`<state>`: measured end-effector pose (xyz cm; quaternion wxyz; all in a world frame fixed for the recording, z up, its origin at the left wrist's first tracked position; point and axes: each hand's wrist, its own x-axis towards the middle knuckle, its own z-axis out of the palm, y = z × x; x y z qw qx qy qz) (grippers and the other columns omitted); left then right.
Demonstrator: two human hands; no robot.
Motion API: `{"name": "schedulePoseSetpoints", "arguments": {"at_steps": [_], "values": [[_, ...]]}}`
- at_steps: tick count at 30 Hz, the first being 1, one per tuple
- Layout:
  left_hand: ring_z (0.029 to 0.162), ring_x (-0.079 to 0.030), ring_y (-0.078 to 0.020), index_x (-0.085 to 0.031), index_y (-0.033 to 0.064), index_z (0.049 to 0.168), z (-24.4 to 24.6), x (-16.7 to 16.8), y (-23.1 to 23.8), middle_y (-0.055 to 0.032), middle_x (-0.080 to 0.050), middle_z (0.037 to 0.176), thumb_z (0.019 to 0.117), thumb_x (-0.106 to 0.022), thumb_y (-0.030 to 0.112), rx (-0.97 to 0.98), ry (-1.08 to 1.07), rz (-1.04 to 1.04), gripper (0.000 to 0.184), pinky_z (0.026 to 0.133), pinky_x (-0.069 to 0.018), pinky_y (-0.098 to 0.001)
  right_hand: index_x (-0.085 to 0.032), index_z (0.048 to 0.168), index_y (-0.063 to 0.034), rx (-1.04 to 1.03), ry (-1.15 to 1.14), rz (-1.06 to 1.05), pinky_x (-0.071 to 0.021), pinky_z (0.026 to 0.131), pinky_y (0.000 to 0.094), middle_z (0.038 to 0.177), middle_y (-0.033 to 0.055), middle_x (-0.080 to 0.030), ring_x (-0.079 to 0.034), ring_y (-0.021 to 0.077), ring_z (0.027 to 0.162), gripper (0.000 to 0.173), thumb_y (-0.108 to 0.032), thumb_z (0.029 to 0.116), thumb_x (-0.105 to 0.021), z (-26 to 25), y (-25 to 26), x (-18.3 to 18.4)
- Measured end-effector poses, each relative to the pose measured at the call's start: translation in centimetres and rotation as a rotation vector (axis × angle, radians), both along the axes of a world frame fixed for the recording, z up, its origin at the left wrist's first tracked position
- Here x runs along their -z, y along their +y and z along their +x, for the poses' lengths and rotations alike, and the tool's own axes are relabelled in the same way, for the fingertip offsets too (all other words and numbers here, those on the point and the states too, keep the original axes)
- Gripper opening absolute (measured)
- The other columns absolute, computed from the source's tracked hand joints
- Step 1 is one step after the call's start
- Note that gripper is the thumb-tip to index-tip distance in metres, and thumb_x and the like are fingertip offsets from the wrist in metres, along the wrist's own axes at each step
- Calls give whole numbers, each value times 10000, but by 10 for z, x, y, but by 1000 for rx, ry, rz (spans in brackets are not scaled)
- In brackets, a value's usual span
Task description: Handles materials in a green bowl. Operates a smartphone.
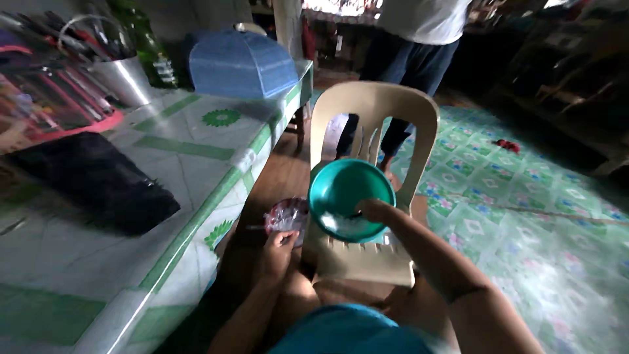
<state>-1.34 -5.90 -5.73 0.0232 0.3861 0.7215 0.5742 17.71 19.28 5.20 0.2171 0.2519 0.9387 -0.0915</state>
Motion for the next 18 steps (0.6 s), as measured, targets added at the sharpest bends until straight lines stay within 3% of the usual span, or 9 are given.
{"name": "schedulePoseSetpoints", "arguments": {"at_steps": [2,6,9,11,13,17,18], "values": [[947,-702,-128,-756,-30,996,3,-4,-2,-148,-736,997,907,-764,144,-6,-3,-18,195,908,-560,-260,-665,1292,-6,54,41,-2,-441,1062,647,1360,238,-612,-561,437,1298,298,-29,1014,-558,0,10,14],[912,-699,-84,-768,4,952,-3,9,3,-92,-743,951,883,-781,150,-7,2,81,162,869,-571,-224,-731,1165,-28,14,62,117,-523,971,628,1214,216,-674,-637,420,1166,262,7,912,-675,-2,21,53],[919,-699,-87,-769,12,957,-3,8,4,-82,-744,952,883,-781,155,8,-41,75,161,879,-567,-230,-716,1166,-15,-9,-13,79,-507,968,644,1207,214,-677,-640,424,1152,241,20,936,-652,-7,2,45],[901,-700,-83,-769,7,949,-3,8,5,-88,-744,939,880,-784,155,6,-39,89,164,860,-571,-220,-745,1130,-48,-21,57,129,-538,900,672,1176,210,-695,-662,438,1112,262,42,892,-686,-5,12,47],[896,-702,-87,-768,1,943,-4,11,5,-95,-743,934,877,-787,148,7,-47,106,162,861,-573,-225,-713,1214,-32,18,4,161,-507,962,664,1284,230,-645,-603,452,1222,282,14,946,-639,-3,21,36],[883,-697,-80,-770,8,934,-3,10,6,-84,-739,921,867,-789,137,-12,-106,123,146,853,-572,-224,-677,1254,3,-5,-136,82,-474,1042,605,1293,225,-645,-596,418,1250,278,-12,993,-581,-6,17,37],[886,-696,-78,-770,9,941,-3,9,6,-80,-738,926,870,-788,135,-10,-121,127,145,851,-573,-219,-694,1235,-12,-24,-108,62,-483,1042,591,1263,210,-664,-615,398,1224,279,-10,972,-601,-7,15,47]]}}
